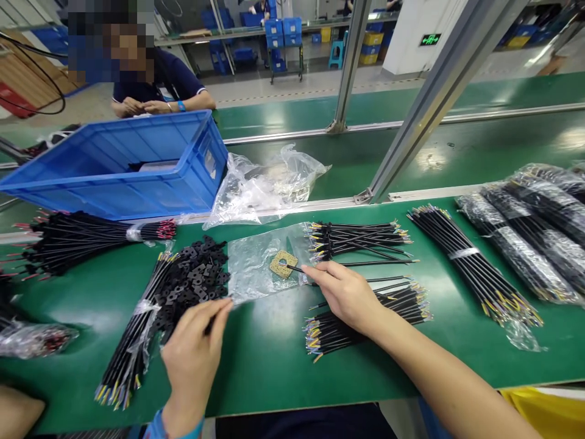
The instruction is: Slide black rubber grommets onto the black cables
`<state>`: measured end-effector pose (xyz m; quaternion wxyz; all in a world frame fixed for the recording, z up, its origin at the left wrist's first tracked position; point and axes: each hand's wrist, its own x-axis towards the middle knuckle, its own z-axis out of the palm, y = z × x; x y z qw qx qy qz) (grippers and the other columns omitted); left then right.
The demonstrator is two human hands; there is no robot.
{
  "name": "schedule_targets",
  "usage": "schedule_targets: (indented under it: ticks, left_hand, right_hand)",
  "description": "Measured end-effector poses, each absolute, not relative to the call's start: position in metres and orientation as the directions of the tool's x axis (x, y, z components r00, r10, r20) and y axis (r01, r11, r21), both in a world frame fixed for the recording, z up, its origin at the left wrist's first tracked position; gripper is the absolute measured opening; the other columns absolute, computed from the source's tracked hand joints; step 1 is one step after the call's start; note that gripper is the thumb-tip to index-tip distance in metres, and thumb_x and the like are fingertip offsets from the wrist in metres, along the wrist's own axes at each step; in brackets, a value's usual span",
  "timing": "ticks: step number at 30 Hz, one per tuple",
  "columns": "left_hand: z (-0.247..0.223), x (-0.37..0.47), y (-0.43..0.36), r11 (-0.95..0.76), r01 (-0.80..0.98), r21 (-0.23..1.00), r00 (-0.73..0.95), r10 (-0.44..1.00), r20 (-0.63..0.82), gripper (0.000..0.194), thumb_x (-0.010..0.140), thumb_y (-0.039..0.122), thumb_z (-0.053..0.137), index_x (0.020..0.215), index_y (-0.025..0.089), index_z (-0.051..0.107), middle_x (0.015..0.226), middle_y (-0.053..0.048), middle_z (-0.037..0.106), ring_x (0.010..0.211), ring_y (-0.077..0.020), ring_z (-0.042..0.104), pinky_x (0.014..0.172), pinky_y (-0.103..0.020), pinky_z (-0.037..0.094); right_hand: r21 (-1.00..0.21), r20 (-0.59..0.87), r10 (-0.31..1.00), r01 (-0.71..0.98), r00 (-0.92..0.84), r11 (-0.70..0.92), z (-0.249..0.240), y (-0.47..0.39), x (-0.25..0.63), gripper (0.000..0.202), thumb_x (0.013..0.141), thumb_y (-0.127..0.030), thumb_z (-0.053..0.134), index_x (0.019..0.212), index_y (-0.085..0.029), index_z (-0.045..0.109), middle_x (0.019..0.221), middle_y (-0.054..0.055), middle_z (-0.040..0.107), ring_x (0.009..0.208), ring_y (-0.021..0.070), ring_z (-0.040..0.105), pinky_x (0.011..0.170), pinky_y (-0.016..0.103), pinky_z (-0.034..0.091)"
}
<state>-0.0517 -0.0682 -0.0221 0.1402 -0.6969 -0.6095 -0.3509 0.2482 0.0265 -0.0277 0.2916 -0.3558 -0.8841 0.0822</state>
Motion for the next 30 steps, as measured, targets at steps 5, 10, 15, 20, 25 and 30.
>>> schedule_targets:
  ticks: [5, 10, 15, 20, 25, 30]
  left_hand:
    - [-0.041, -0.023, -0.091, -0.309, 0.913, 0.266, 0.132, 0.841, 0.524, 0.027, 0.109, 0.034, 0.055, 0.097, 0.022, 0.076, 0.088, -0.001, 0.079, 0.077, -0.0148, 0.076, 0.078, -0.027, 0.058]
    - [-0.041, -0.025, -0.097, -0.376, 0.905, 0.2, 0.247, 0.846, 0.473, 0.03, 0.111, 0.028, 0.047, 0.11, 0.022, 0.077, 0.097, -0.003, 0.083, 0.082, -0.0158, 0.078, 0.077, -0.027, 0.058]
    - [-0.039, -0.029, -0.096, -0.33, 0.925, 0.19, 0.22, 0.871, 0.44, 0.039, 0.112, 0.034, 0.042, 0.116, 0.02, 0.079, 0.077, -0.002, 0.079, 0.061, -0.0155, 0.073, 0.062, -0.027, 0.057]
    - [-0.033, -0.023, -0.1, -0.132, 0.797, 0.589, -0.148, 0.903, 0.403, 0.033, 0.102, 0.049, 0.063, 0.109, 0.024, 0.083, 0.088, -0.005, 0.084, 0.075, -0.0202, 0.081, 0.072, -0.028, 0.066]
    - [-0.007, -0.005, -0.099, 0.072, 0.464, 0.883, -0.484, 0.855, 0.185, 0.045, 0.088, 0.053, 0.077, 0.119, 0.021, 0.082, 0.082, -0.004, 0.081, 0.072, -0.0195, 0.079, 0.071, -0.027, 0.066]
    - [0.011, 0.012, -0.09, -0.022, 0.498, 0.867, -0.444, 0.852, 0.277, 0.036, 0.093, 0.048, 0.072, 0.116, 0.023, 0.084, 0.077, -0.002, 0.071, 0.058, -0.012, 0.067, 0.054, -0.02, 0.056]
  right_hand:
    - [-0.473, 0.551, 0.66, 0.46, -0.511, 0.751, -0.015, 0.02, 0.259, 0.046, 0.105, -0.006, 0.047, 0.146, -0.022, 0.061, 0.112, 0.007, 0.076, 0.094, 0.0152, 0.075, 0.08, 0.026, 0.064]
    - [-0.466, 0.608, 0.636, 0.434, -0.476, 0.771, -0.01, 0.02, 0.263, 0.053, 0.104, -0.004, 0.045, 0.153, -0.023, 0.055, 0.109, 0.006, 0.078, 0.091, 0.0158, 0.076, 0.078, 0.026, 0.064]
    - [-0.424, 0.679, 0.575, 0.395, -0.457, 0.815, -0.007, 0.02, 0.261, 0.06, 0.103, 0.0, 0.044, 0.157, -0.024, 0.05, 0.112, 0.007, 0.078, 0.094, 0.0161, 0.076, 0.08, 0.028, 0.063]
    - [-0.22, 0.788, 0.398, 0.389, -0.469, 0.895, 0.007, 0.01, 0.261, 0.061, 0.108, -0.006, 0.039, 0.166, -0.026, 0.037, 0.099, 0.006, 0.078, 0.068, 0.0143, 0.064, 0.06, 0.027, 0.05]
    - [-0.075, 0.709, 0.337, 0.41, -0.619, 0.909, 0.015, -0.011, 0.254, 0.051, 0.109, -0.012, 0.043, 0.159, -0.019, 0.049, 0.094, 0.006, 0.077, 0.064, 0.0143, 0.061, 0.058, 0.028, 0.047]
    - [-0.069, 0.655, 0.352, 0.412, -0.668, 0.909, 0.011, -0.023, 0.247, 0.041, 0.108, -0.013, 0.042, 0.141, -0.015, 0.067, 0.097, 0.007, 0.078, 0.07, 0.0145, 0.067, 0.065, 0.028, 0.053]
